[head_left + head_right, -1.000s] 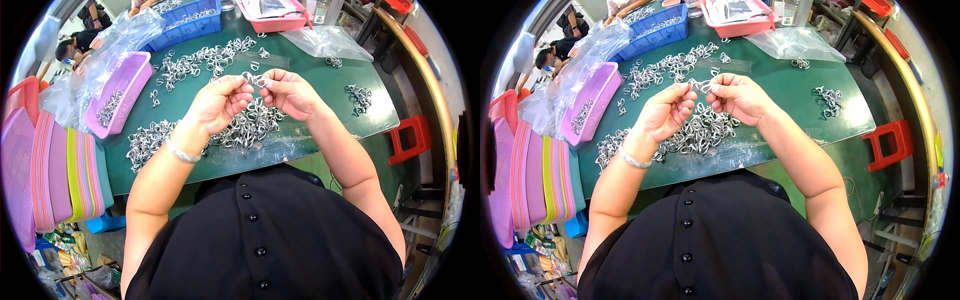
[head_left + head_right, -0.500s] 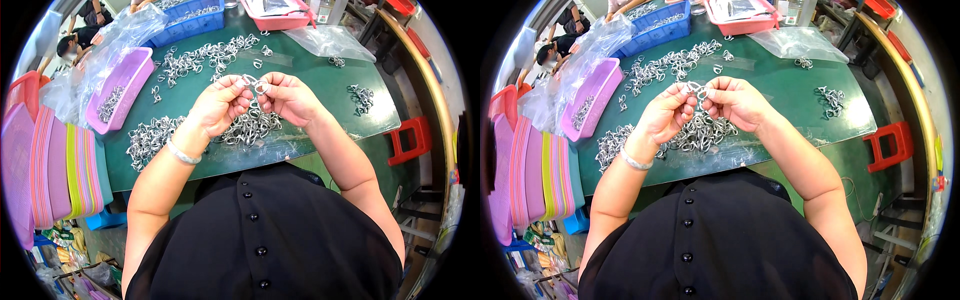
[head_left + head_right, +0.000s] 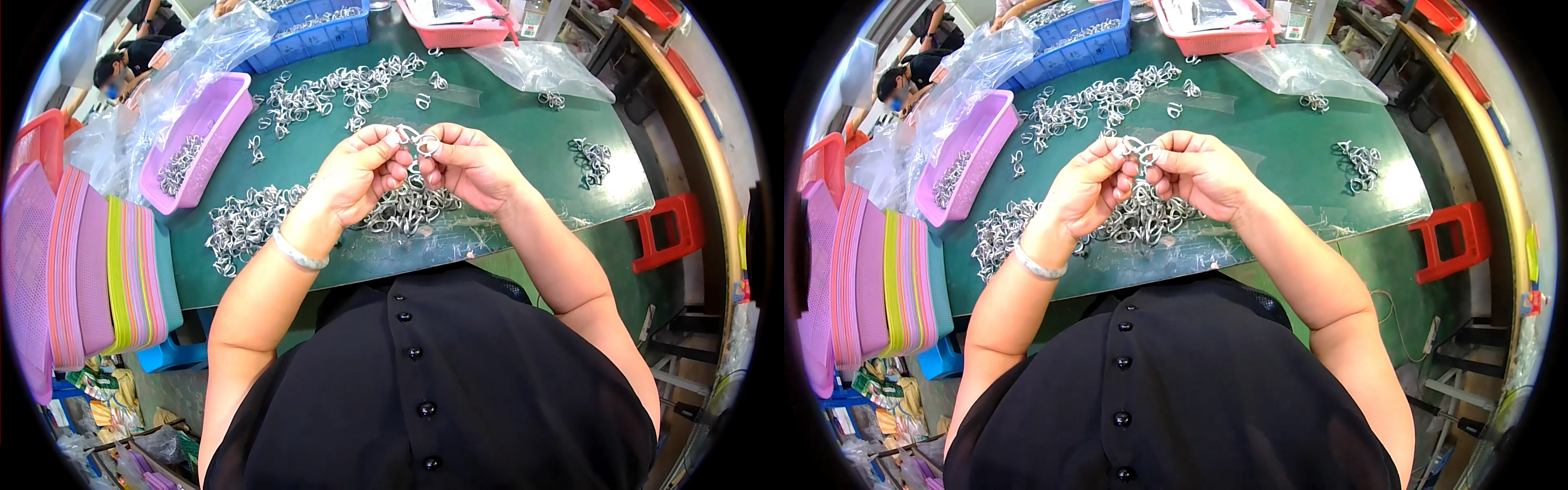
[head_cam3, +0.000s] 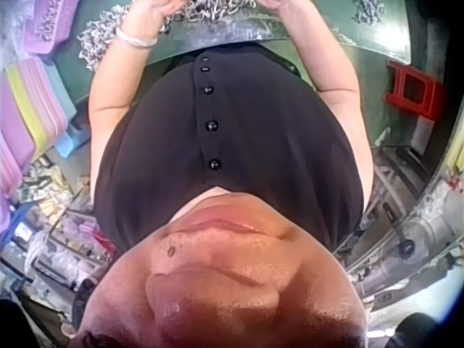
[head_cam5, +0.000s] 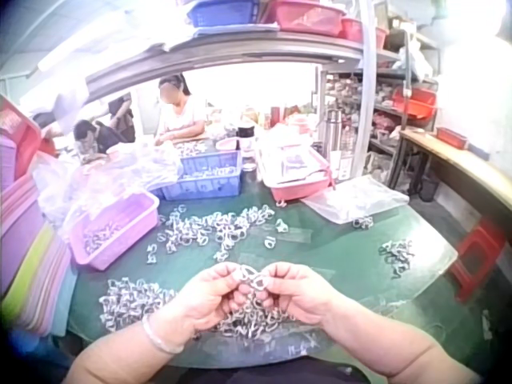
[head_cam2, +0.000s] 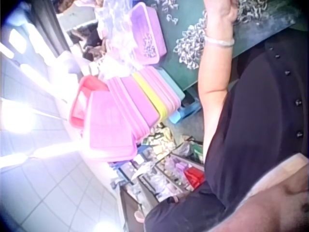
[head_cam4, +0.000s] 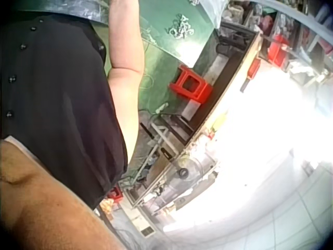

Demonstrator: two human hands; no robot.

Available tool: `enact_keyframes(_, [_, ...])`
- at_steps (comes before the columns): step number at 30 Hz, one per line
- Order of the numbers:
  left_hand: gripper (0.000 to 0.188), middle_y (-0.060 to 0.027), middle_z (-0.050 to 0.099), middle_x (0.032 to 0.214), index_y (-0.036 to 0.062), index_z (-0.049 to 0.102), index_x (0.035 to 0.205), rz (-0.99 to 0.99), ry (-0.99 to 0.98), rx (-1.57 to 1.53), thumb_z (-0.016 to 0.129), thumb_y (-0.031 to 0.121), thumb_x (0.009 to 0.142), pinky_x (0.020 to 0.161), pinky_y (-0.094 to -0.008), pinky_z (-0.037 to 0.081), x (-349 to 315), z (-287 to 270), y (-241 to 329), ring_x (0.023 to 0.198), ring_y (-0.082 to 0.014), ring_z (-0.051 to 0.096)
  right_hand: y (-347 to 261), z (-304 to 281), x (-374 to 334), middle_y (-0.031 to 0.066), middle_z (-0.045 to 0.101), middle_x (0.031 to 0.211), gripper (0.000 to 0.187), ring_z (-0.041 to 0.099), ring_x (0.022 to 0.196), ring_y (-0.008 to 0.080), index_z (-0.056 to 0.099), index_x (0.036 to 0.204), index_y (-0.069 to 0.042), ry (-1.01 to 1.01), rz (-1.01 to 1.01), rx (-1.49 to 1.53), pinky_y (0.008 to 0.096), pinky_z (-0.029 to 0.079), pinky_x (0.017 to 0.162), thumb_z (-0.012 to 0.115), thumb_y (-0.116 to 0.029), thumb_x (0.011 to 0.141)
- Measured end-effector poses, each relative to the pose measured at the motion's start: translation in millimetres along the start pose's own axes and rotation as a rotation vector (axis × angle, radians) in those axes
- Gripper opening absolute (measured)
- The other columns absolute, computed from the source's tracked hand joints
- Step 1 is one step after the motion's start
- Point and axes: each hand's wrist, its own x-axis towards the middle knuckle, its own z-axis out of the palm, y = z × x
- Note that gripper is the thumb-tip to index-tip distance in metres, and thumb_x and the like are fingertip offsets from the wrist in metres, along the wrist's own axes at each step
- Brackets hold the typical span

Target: The person connects metal clips together by hand to form a chain-like assembly on a work table, repeatedly picking up pieces from a pile and linking them together one by one.

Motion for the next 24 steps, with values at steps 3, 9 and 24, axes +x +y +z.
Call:
enact_keyframes(3, [0.008,-0.0020,0.056,0.070,0.0053,0.052,0.088,0.005,0.021,0.018,0.050,0.013,0.086,0.051,-0.0169,0.045,-2,1,-1,0.054,-0.0072,0.050,3,0,-1,0.0056,0.058,0.072,0.005,0.055,0.061,0.0122,0.054,0.085,-0.004,0.001,0.017,0.034,0.0253,0.046,0.057,0.051,-0.007,0.084])
enact_keyframes(9, [0.009,-0.0058,0.061,0.078,0.0050,0.053,0.088,0.094,-0.013,0.114,0.050,0.014,0.086,0.057,-0.0193,0.049,-8,1,0,0.066,-0.0105,0.059,4,3,-3,0.0051,0.058,0.072,0.006,0.054,0.062,0.0120,0.054,0.085,-0.004,0.019,0.023,0.047,0.0259,0.046,0.057,0.048,-0.007,0.085])
enact_keyframes(24, [0.007,-0.0073,0.056,0.092,-0.0013,0.055,0.084,0.486,0.094,0.560,0.058,0.001,0.078,0.067,-0.0237,0.047,-15,-1,-7,0.077,-0.0112,0.056,10,1,-2,0.0056,0.056,0.071,0.005,0.052,0.060,0.0124,0.053,0.084,-0.005,0.004,0.018,0.065,0.0249,0.043,0.057,0.049,-0.009,0.084])
